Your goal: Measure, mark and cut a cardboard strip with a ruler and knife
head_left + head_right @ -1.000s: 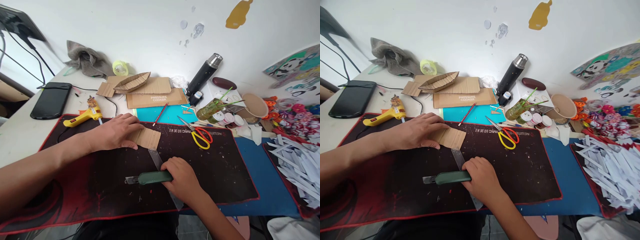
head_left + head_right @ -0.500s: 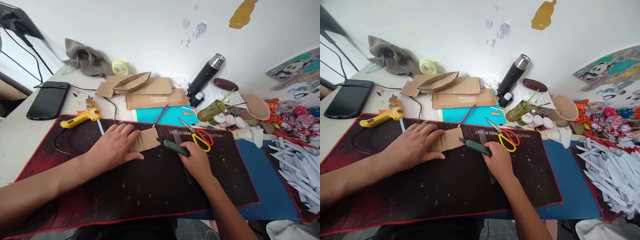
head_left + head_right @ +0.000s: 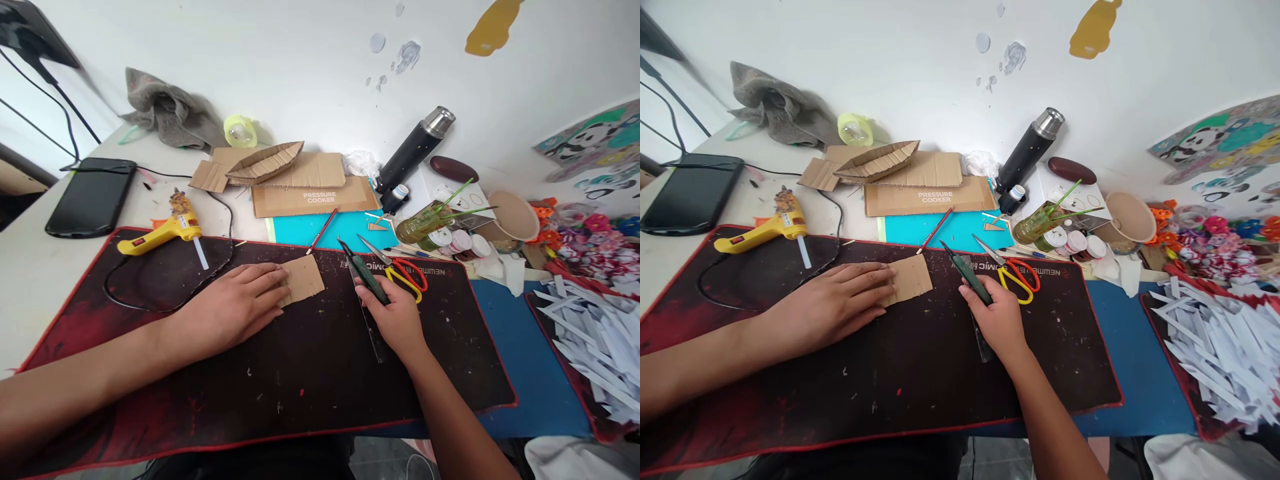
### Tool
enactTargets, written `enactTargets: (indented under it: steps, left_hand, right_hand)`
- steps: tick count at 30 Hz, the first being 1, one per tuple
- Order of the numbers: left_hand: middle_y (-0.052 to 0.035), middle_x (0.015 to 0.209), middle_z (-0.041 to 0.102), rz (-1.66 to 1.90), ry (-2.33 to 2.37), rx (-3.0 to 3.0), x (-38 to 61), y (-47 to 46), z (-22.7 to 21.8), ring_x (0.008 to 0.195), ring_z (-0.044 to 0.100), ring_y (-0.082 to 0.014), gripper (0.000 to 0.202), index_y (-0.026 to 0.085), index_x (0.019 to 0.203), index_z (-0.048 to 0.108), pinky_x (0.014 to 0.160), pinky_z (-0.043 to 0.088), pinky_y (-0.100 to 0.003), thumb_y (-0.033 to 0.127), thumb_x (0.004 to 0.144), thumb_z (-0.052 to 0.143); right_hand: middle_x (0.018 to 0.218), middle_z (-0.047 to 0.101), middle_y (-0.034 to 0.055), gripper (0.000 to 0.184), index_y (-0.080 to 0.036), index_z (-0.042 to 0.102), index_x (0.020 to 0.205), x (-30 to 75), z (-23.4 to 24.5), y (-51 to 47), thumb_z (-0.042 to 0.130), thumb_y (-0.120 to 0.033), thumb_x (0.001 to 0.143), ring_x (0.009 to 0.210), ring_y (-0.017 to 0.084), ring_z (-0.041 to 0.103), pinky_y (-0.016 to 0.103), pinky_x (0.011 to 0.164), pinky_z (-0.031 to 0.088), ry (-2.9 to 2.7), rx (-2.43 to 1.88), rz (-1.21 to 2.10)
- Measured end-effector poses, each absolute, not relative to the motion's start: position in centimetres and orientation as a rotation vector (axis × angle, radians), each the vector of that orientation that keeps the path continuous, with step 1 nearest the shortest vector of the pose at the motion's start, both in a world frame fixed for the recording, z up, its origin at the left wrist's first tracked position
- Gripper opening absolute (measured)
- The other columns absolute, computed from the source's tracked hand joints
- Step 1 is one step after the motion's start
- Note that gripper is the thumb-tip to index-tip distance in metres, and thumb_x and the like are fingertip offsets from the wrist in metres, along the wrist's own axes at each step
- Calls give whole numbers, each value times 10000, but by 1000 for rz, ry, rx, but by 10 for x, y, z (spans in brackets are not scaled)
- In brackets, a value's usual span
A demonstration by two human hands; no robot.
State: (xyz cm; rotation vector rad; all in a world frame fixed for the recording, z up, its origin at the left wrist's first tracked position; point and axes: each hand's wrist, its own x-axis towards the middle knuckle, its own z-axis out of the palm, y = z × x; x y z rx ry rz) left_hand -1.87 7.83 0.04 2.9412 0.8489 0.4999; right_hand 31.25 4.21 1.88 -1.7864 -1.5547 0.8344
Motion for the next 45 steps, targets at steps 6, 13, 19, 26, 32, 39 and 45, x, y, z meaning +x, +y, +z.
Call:
enactTargets:
  steps: [6, 13, 19, 26, 32, 39, 45]
  left_hand:
    - [-151, 1333, 789, 472, 1049, 3038, -8, 68, -1, 1199, 722, -343, 339, 175, 1303, 776, 936, 617, -468, 394, 1120, 593]
    - [-167, 1274, 786, 390, 1242, 3126, -10, 66, 3, 1153, 719, -354, 381, 118, 1316, 776, 878, 620, -469, 376, 1125, 570]
    - [-180, 1275, 796, 432, 1213, 3114, -14, 61, 1, 1182, 729, -345, 404, 99, 1328, 777, 936, 629, -483, 347, 1148, 514]
    - [-224, 1288, 790, 439, 1195, 3129, -12, 57, -4, 1233, 737, -371, 409, 42, 1337, 770, 997, 645, -468, 312, 1132, 542]
    - [-209, 1359, 781, 429, 1245, 3111, -11, 58, -2, 1270, 728, -358, 439, 62, 1405, 749, 974, 654, -451, 322, 1147, 507]
    - [-201, 1347, 793, 420, 1247, 3154, -8, 57, -3, 1266, 732, -353, 424, 54, 1384, 766, 979, 649, -439, 279, 1134, 507]
    - [-213, 1313, 794, 447, 1243, 3084, -9, 57, -4, 1272, 726, -358, 414, 45, 1374, 767, 994, 637, -425, 298, 1116, 566]
  right_hand:
    - [739, 710, -8, 388, -204, 778, 1094, 296, 31, 37, 708, -577, 1014, 542, 144, 608, 290, 566, 483, -1387, -1586, 1284]
    - [668, 650, -6, 451, -206, 753, 913, 285, 26, 42, 643, -616, 1067, 586, 142, 571, 270, 559, 441, -1467, -1550, 1394]
    - [649, 627, -6, 489, -202, 758, 858, 275, 35, 51, 582, -585, 1105, 603, 148, 563, 275, 577, 440, -1616, -1574, 1349]
    - [961, 806, 19, 539, -242, 638, 1591, 264, 37, 54, 563, -489, 1118, 497, 107, 626, 255, 520, 512, -1654, -1620, 1440]
    - [1099, 870, 61, 524, -253, 647, 1603, 266, 39, 56, 555, -454, 1129, 629, 174, 772, 328, 691, 669, -1873, -1692, 1174]
    - [1568, 712, 82, 488, -260, 660, 1598, 267, 43, 60, 565, -346, 1127, 1423, 290, 717, 474, 1177, 610, -2203, -1556, 896]
    - [1512, 751, 87, 475, -245, 678, 1579, 266, 55, 66, 550, -328, 1129, 1357, 289, 761, 466, 1138, 640, -2294, -1548, 852]
